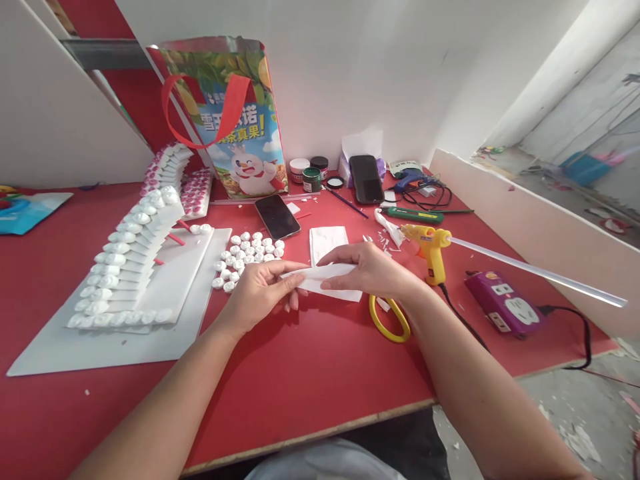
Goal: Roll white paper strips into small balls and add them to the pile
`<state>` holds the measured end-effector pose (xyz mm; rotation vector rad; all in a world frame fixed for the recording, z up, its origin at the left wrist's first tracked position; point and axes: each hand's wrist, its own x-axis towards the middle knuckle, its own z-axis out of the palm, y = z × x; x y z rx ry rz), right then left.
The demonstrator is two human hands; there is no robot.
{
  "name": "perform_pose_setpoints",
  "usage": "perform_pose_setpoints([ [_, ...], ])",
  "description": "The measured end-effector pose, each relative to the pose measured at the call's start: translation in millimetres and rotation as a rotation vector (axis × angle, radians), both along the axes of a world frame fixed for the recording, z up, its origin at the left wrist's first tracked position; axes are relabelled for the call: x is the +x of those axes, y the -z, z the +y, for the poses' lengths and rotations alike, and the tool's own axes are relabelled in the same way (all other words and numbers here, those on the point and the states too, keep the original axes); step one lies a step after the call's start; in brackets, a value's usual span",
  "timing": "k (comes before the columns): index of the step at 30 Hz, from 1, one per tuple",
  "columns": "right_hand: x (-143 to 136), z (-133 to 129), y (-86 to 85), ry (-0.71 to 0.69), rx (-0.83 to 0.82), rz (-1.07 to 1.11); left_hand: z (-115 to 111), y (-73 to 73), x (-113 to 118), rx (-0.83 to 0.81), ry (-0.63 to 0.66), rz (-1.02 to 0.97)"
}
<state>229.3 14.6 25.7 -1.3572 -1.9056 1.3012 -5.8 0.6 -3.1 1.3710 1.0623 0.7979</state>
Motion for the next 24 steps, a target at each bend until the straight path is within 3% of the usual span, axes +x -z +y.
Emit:
perform_pose_setpoints([
  [9, 0.4, 0.0, 5.1, 0.050, -0.056, 0.313, 2.8, -0.1, -1.1, -0.047, -0.076, -0.255],
  [14, 0.0, 1.4, 10.8, 0.064, 0.015, 0.306, 3.5, -2.9, -1.2, -0.153, -0.053, -0.395],
  [17, 1.6, 1.0, 8.9, 0.020, 0.072, 0.258, 5.9, -0.1, -1.3, -0.167, -0.086, -0.374],
  [20, 7.9, -1.9, -4.2, -0.052, 0.031, 0.203, 9.1, 4.7, -4.7, -0.114, -0.102, -0.307],
  [24, 13.8, -6.3, -20.6, 0.003, -0.050, 0.224, 9.2, 3.7, -9.8, 0.033, -0.004, -0.143],
])
